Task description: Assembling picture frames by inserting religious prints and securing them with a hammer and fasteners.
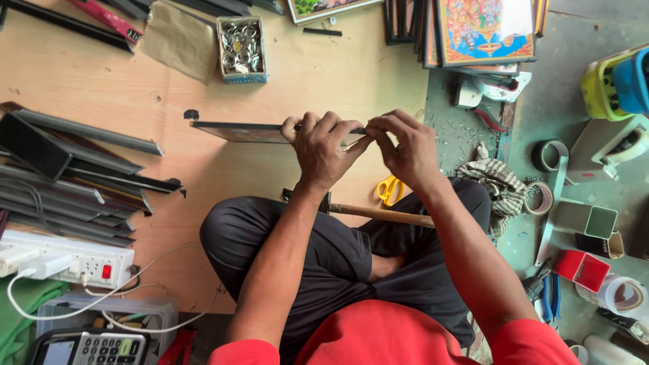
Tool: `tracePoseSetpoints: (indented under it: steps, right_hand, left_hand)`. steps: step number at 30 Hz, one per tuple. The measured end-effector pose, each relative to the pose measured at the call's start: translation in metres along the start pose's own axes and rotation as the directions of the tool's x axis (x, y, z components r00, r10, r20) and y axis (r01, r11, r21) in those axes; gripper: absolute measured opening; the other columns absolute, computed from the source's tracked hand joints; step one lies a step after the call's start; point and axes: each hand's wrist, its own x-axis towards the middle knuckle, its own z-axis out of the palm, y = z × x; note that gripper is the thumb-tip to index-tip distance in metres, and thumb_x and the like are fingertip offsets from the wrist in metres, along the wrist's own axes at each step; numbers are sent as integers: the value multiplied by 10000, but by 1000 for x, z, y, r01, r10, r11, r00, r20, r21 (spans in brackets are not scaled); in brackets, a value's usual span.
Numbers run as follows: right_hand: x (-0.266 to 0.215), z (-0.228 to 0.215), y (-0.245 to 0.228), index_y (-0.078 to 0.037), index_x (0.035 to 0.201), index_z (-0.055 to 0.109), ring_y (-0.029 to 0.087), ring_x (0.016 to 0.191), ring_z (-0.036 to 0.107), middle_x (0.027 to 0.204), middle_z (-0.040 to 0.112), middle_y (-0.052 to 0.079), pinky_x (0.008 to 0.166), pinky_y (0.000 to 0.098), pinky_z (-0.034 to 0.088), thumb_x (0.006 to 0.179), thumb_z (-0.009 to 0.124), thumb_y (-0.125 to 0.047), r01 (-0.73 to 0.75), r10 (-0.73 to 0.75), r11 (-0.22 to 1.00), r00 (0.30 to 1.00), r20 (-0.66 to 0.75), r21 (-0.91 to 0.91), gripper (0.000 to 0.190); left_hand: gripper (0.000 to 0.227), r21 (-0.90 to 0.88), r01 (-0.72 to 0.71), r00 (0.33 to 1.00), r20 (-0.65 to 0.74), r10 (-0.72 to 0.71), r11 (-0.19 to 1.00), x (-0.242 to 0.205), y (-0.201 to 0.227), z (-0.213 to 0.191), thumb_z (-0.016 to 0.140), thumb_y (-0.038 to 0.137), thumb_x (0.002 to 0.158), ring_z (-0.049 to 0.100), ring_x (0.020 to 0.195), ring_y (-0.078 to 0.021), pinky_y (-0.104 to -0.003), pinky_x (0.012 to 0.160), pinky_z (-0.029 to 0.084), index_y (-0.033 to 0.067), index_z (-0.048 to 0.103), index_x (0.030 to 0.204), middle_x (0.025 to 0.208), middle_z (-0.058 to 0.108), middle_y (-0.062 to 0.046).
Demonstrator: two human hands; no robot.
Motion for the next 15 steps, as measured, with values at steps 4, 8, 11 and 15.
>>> tracePoseSetpoints:
  steps: [4,8,11,15]
  right_hand:
    - [0,2,-1,-59,1002,744,233,788,730,942,739,71,663,347,573,943,780,-78,58,-59,997,998,-12,-52,71]
    - [-7,12,5,-36,1034,747,213,797,740,946,748,83,664,337,588,932,801,-71,171,-187,970,979,-80,-170,121]
    - [-11,14,3,-21,1099,748,217,938,760,1024,760,89,773,332,615,929,795,-59,282,-326,921,935,-138,-267,180]
    - [-18,17,-1,19,1167,731,251,1117,751,1126,764,112,913,339,621,937,770,2,326,-401,889,894,-201,-320,234]
  left_hand:
    - [289,-7,-2,1000,12,2,1000,4,1,-4,858,521,841,515,890,-166,-461,957,248,264,758,929,843,589,84]
    - [203,-40,38,998,48,-36,998,4,3,-8,841,435,871,536,907,-154,-449,983,251,268,775,965,870,642,106]
    - [163,-73,67,995,81,-61,995,8,5,-14,828,381,893,553,921,-140,-440,1007,252,267,789,1002,910,687,115]
    - [132,-137,119,988,117,-103,983,15,13,-28,827,341,893,573,970,-130,-434,1045,261,261,789,991,997,746,125]
